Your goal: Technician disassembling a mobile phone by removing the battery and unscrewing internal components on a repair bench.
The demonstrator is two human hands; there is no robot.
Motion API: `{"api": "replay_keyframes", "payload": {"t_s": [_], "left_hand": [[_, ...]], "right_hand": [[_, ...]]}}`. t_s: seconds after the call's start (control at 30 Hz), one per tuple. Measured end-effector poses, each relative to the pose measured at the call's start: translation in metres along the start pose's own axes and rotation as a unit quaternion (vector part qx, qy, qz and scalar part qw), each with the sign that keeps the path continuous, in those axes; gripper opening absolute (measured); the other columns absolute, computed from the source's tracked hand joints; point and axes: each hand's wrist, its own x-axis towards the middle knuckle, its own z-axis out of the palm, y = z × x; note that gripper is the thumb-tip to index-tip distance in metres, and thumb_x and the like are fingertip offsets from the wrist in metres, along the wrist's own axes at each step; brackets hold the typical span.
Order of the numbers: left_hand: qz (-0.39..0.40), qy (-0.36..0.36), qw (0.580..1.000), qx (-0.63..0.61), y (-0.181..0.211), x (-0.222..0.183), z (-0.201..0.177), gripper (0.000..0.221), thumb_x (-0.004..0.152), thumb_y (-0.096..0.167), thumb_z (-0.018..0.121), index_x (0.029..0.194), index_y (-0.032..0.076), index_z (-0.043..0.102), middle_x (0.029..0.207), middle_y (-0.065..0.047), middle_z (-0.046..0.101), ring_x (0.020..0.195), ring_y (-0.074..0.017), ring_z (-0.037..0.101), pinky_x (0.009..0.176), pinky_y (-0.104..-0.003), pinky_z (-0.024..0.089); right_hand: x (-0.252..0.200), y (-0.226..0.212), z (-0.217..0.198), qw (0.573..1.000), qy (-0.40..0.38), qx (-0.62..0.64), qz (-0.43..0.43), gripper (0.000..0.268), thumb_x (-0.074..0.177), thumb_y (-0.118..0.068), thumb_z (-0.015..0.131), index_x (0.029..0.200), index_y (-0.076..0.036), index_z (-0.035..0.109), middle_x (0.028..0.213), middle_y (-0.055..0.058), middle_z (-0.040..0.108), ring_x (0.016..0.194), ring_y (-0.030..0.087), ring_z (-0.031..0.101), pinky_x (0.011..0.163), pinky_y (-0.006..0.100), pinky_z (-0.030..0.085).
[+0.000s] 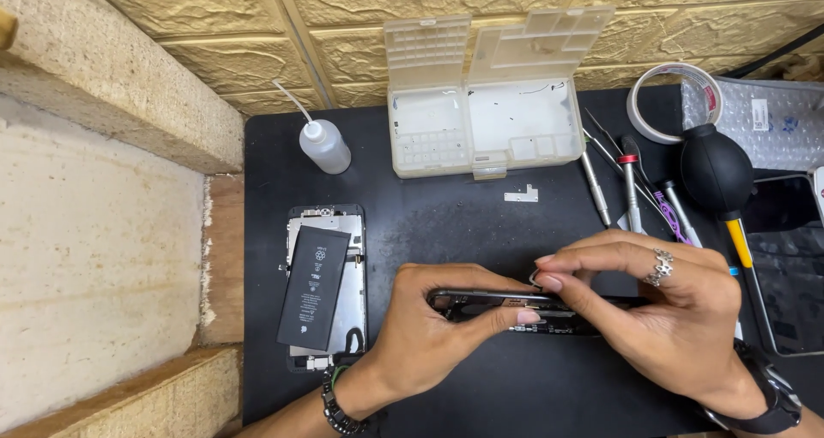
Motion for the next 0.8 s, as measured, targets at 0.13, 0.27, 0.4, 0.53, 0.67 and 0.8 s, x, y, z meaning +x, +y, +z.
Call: {"api": "replay_keyframes", "payload": {"t_s": [0.13,0.27,0.4,0.53,0.67,0.8], "left_hand": [[0.003,0.003,1.000,-0.002,-0.0005,-0.0001,0.0007,0.014,0.085,0.019,0.080,0.096,0.010,0.079,0.096,-0.005,0.081,0.090,-0.0127,0.079,0.083,-0.021,0.062],[-0.003,0.001,1.000,-0.009,-0.0001,0.0001,0.0005,0.014,0.085,0.019,0.079,0.096,0.010,0.078,0.097,-0.006,0.081,0.090,-0.0137,0.080,0.083,-0.021,0.063],[0.000,-0.002,1.000,-0.015,-0.0015,0.0003,0.0007,0.014,0.086,0.018,0.079,0.097,0.010,0.078,0.097,-0.007,0.081,0.090,-0.0139,0.079,0.084,-0.021,0.063],[-0.018,0.001,1.000,-0.011,-0.0024,0.0005,0.0014,0.015,0.085,0.020,0.080,0.096,0.010,0.079,0.096,-0.005,0.082,0.090,-0.0118,0.079,0.084,-0.020,0.062],[-0.024,0.007,1.000,-0.008,-0.0037,0.0004,0.0014,0.015,0.084,0.020,0.080,0.093,0.009,0.079,0.094,-0.005,0.082,0.089,-0.0111,0.079,0.082,-0.020,0.062],[-0.019,0.007,1.000,0.000,-0.0064,0.0001,0.0018,0.015,0.084,0.021,0.080,0.093,0.009,0.079,0.095,-0.005,0.082,0.089,-0.0106,0.079,0.084,-0.020,0.062]], "right_hand": [[-0.0007,-0.0011,0.0005,1.000,0.003,0.001,0.004,0.010,0.077,-0.003,0.081,0.084,-0.001,0.075,0.081,0.010,0.079,0.063,0.013,0.075,0.063,0.018,0.060],[-0.0006,-0.0002,0.0009,1.000,0.000,0.004,-0.008,0.009,0.078,-0.002,0.080,0.084,-0.001,0.074,0.082,0.010,0.078,0.060,0.012,0.073,0.062,0.018,0.060],[0.0006,0.0000,0.0002,1.000,-0.003,0.003,-0.017,0.010,0.077,-0.004,0.081,0.085,-0.001,0.075,0.084,0.010,0.079,0.063,0.013,0.074,0.063,0.018,0.060],[0.0017,-0.0006,-0.0001,0.999,-0.007,-0.008,-0.051,0.010,0.078,-0.005,0.080,0.085,0.000,0.075,0.082,0.011,0.078,0.066,0.015,0.076,0.061,0.018,0.060],[0.0035,0.0006,-0.0010,0.996,-0.025,-0.004,-0.086,0.010,0.082,-0.003,0.075,0.091,0.001,0.075,0.086,0.013,0.077,0.070,0.018,0.077,0.064,0.020,0.062],[0.0023,0.0036,-0.0008,0.995,-0.037,-0.011,-0.089,0.012,0.083,-0.004,0.075,0.095,-0.001,0.075,0.088,0.012,0.077,0.072,0.018,0.076,0.066,0.020,0.062]]}}
